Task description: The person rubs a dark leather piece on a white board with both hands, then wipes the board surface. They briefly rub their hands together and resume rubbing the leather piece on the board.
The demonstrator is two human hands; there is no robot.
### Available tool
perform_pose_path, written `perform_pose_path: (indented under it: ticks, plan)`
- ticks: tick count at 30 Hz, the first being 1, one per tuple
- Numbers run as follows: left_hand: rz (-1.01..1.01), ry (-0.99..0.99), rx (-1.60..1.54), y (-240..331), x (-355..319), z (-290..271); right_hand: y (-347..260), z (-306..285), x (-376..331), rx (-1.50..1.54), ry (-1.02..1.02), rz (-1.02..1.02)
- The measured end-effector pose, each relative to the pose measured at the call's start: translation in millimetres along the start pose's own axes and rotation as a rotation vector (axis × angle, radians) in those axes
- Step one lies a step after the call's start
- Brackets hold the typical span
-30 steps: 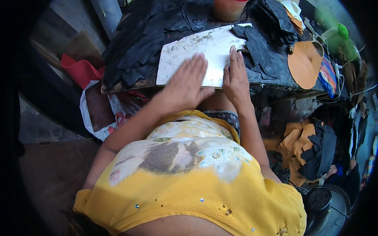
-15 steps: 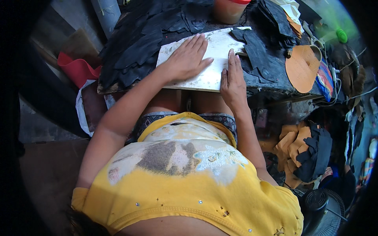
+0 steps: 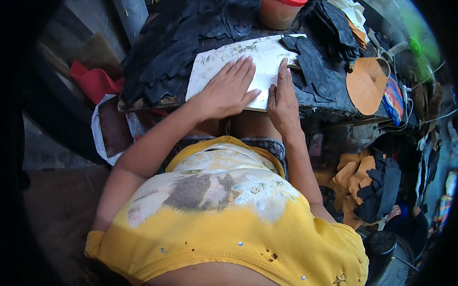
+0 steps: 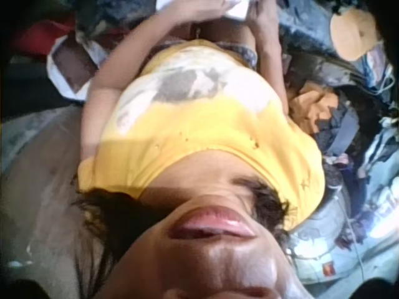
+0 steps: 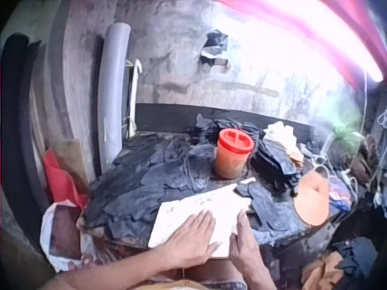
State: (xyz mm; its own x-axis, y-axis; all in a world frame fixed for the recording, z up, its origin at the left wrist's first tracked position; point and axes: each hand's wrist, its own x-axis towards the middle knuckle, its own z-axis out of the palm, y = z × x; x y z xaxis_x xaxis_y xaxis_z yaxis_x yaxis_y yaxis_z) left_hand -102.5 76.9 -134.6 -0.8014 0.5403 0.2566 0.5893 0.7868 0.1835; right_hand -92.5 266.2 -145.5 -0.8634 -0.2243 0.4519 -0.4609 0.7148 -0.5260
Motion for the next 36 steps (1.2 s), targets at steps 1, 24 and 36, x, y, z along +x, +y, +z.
perform_pose_path:
  ticks: [1, 24, 36]
  plan:
    - [-0.02, -0.044, 0.025, -6, 14, 3, -1, -1, 0, 0.008, -0.015, 0.016]
    - [-0.063, -0.041, 0.061, -19, 82, 19, 5, 2, -1, -0.002, 0.015, -0.035]
    - [0.112, -0.012, -0.023, 4, 41, 10, 8, 4, 0, 0.031, 0.068, -0.012]
